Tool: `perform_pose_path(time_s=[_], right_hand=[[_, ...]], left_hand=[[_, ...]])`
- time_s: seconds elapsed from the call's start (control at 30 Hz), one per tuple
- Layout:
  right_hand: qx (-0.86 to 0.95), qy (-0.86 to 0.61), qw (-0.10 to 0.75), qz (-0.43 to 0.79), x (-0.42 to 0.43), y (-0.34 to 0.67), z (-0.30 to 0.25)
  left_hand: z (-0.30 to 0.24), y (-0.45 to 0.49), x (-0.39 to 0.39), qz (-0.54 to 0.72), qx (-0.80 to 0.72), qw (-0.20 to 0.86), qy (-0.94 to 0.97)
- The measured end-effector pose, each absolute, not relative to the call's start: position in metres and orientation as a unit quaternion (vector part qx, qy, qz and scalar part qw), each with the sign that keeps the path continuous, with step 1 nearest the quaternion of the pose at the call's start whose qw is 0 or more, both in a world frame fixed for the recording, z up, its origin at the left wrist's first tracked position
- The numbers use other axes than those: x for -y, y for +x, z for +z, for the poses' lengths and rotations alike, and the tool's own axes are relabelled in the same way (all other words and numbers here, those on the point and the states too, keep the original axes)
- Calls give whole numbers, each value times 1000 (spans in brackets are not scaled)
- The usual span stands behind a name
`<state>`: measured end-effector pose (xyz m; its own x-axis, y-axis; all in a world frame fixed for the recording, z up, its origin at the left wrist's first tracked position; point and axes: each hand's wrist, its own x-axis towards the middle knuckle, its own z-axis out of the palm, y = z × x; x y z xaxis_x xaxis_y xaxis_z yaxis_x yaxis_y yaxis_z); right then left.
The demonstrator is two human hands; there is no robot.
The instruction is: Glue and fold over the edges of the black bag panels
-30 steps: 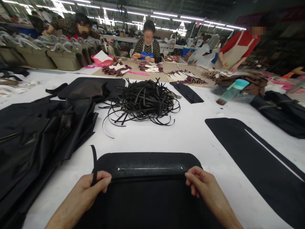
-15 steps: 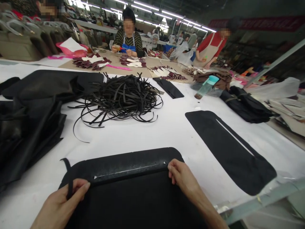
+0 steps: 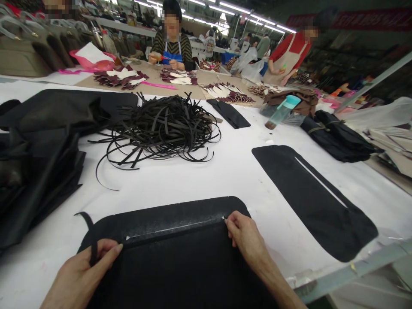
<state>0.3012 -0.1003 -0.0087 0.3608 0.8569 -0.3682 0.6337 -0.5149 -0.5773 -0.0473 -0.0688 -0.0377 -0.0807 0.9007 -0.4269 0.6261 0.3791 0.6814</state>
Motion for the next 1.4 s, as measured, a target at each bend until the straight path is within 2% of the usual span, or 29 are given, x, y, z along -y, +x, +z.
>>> perform_pose_path(time_s=[0.1, 0.3, 0.5, 0.8, 1.13, 1.4], right_hand=[[465, -806, 165, 327, 99, 301, -12], [484, -801, 131, 327, 103, 304, -17], [498, -795, 58, 341, 99, 317, -30], [495, -796, 38, 347, 101, 319, -31], [494, -798, 70, 338, 100, 321, -38], [462, -804, 155, 340, 98, 313, -28]], left_hand=[[-29, -43, 66, 123, -723, 423, 532], [-8, -26, 66, 173, -716, 410, 539], [-12, -24, 67, 200, -721, 391, 536], [-12, -20, 67, 187, -733, 355, 549], [-19, -19, 67, 138, -744, 307, 577], [-11, -20, 69, 107, -753, 265, 593]])
